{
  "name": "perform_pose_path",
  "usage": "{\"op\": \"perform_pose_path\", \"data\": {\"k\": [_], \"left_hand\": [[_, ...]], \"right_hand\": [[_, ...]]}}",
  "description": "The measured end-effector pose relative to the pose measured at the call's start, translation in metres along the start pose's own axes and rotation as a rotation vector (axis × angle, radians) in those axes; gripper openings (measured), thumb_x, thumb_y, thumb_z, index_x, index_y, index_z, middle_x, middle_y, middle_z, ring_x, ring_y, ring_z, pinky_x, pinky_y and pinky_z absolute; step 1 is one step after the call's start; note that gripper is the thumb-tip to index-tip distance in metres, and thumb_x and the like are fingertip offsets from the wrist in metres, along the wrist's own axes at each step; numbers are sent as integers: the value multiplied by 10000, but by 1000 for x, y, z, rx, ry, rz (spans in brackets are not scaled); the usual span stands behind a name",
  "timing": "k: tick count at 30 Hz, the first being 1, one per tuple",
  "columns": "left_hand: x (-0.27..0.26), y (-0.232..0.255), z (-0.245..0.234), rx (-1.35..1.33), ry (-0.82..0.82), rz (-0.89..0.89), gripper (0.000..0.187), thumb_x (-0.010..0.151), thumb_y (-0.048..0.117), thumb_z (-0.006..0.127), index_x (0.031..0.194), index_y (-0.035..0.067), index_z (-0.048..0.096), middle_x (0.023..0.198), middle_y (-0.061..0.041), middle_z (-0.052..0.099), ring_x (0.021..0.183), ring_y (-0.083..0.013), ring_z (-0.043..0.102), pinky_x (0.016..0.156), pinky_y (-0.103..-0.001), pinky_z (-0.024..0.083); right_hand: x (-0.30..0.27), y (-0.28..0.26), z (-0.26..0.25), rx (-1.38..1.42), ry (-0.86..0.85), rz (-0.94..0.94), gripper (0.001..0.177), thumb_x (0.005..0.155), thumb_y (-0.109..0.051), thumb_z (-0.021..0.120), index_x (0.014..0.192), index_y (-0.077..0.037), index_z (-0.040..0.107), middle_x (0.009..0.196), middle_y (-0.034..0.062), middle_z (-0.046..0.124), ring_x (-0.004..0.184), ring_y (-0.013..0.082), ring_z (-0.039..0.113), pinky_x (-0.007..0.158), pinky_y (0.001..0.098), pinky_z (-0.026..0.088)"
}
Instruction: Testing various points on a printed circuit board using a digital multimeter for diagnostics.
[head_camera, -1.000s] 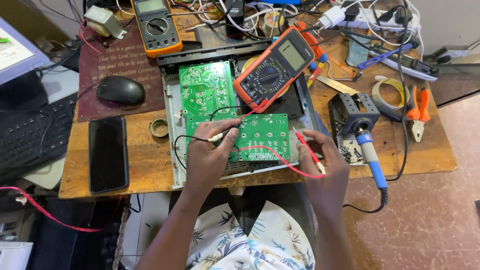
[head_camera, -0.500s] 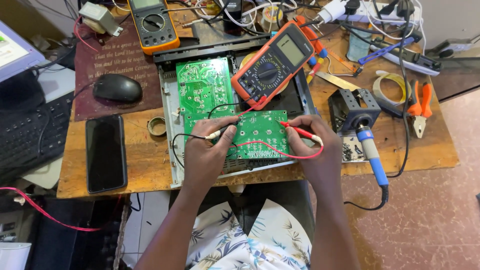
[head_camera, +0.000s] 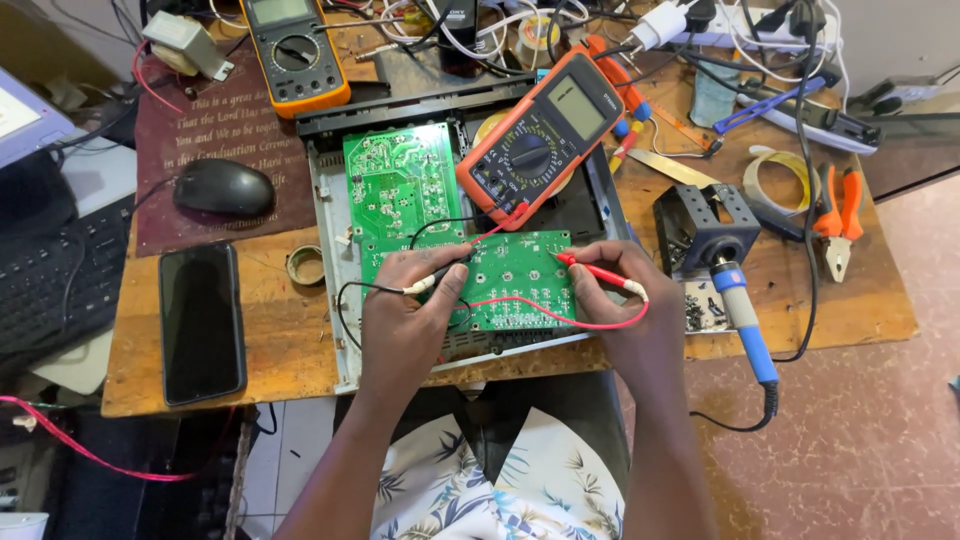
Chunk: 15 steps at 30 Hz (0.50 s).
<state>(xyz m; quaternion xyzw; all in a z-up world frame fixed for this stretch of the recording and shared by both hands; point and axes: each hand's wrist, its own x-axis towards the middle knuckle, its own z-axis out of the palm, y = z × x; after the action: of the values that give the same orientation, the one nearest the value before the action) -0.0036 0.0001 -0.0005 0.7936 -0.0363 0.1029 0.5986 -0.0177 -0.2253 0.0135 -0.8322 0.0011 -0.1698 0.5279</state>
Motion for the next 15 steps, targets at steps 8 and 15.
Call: {"op": "perform_pose_path", "data": {"k": [8,15], "left_hand": [[2,5,-3,-18,-39,14,248,1081,134,688,1300,131,804,1063,-206,717,1138,-462,694,1025,-594,525],[3,7,-3,-18,-51,1,234,1080,139,690,1285,137,803,1058,-194,722,1158,-455,689,1032,-603,518]], "right_hand": [[-3,-3,6,-9,37,46,58,976,-23,777,1019,-9,740,1037,180,824,923,279,812,836,413,644],[-5,-2,9,-48,72,-7,53,977,-21,784,1006,-22,740,1015,183,821,954,317,813,856,416,636]]}}
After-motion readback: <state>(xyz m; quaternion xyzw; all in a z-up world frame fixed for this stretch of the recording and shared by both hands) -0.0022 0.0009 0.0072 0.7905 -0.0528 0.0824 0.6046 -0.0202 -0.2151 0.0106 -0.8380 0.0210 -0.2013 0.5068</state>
